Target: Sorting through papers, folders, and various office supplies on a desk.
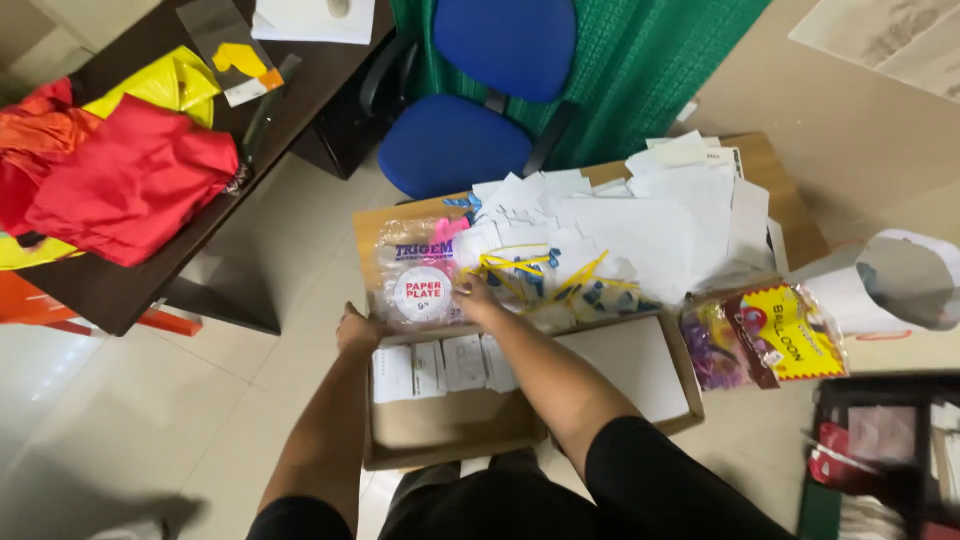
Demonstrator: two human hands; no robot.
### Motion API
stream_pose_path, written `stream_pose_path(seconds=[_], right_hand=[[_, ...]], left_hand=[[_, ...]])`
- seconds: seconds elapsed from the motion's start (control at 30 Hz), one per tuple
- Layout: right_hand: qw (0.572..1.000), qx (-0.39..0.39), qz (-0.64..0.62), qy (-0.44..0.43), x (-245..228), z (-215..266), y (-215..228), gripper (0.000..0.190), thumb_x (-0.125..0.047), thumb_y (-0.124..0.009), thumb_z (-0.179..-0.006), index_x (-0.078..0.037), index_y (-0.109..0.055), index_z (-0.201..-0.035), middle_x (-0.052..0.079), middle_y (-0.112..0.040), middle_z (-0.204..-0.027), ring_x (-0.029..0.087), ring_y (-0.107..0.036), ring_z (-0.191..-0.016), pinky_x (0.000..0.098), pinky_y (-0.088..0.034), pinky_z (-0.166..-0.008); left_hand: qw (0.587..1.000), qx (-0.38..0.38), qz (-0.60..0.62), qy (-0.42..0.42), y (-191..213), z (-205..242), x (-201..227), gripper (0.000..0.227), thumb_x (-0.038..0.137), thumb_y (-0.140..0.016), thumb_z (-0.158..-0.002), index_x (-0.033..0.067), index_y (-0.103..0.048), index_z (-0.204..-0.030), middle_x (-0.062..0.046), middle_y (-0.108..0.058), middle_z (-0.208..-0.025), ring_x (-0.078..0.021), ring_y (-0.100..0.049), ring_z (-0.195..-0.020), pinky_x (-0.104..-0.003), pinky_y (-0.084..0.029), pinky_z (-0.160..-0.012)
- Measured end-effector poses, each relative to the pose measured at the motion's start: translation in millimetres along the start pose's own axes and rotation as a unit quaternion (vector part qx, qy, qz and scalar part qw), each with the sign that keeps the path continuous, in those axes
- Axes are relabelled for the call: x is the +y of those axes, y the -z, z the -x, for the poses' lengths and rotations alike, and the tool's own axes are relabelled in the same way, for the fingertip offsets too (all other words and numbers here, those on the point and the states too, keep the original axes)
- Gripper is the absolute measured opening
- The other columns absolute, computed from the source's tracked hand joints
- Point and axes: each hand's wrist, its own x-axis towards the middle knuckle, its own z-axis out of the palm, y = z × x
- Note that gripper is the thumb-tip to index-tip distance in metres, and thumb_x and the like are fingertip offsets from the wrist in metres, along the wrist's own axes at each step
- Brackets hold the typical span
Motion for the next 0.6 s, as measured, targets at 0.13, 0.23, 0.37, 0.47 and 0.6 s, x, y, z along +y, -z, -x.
stream_pose_path(seconds=[0.13,0.23,0.37,0.47,0.6], right_hand=[[0.984,-0.009,-0.138,-0.11,-83,38,11,0.062,-0.019,-0.083,-0.083,-0.007,-0.057,-0.137,0.011,-0.066,-0.117,0.021,-0.062,-0.104,0.0358,-0.052,-0.086],[0.964,-0.012,-0.232,-0.127,-100,48,18,0.053,-0.016,-0.082,-0.085,-0.006,-0.059,-0.132,0.008,-0.067,-0.112,0.019,-0.063,-0.1,0.0345,-0.053,-0.085],[0.961,0.014,-0.276,-0.029,-161,96,64,0.048,-0.013,-0.078,-0.087,-0.005,-0.059,-0.13,0.004,-0.069,-0.113,0.014,-0.065,-0.102,0.0297,-0.054,-0.089],[0.973,0.041,-0.22,0.048,-180,131,102,0.047,-0.011,-0.076,-0.088,-0.005,-0.058,-0.131,0.003,-0.068,-0.113,0.013,-0.063,-0.102,0.029,-0.053,-0.086],[0.975,0.056,-0.189,0.102,-157,173,135,0.048,-0.01,-0.075,-0.09,-0.003,-0.056,-0.134,0.004,-0.066,-0.118,0.013,-0.062,-0.106,0.0297,-0.052,-0.088]], left_hand=[[0.978,-0.19,-0.078,0.03,30,16,25,0.054,0.036,-0.064,-0.096,0.0152,-0.053,-0.144,-0.022,-0.065,-0.129,-0.0402,-0.062,-0.12,-0.048,-0.048,-0.104],[0.987,-0.105,0.112,-0.05,34,33,28,0.044,0.017,-0.062,-0.095,0.0116,-0.061,-0.139,-0.02,-0.07,-0.124,-0.0358,-0.066,-0.116,-0.043,-0.05,-0.099],[0.935,-0.069,0.307,-0.166,23,59,28,0.033,0.008,-0.063,-0.097,0.0053,-0.062,-0.13,-0.015,-0.072,-0.122,-0.0263,-0.07,-0.114,-0.036,-0.054,-0.097],[0.913,-0.174,0.361,-0.079,21,80,35,0.036,0.007,-0.067,-0.097,0.0047,-0.062,-0.133,-0.012,-0.069,-0.115,-0.0263,-0.064,-0.095,-0.038,-0.053,-0.083],[0.871,-0.135,0.4,-0.253,43,119,78,0.063,0.005,-0.08,-0.086,0.0035,-0.044,-0.138,-0.01,-0.06,-0.128,-0.0227,-0.058,-0.118,-0.036,-0.047,-0.1]])
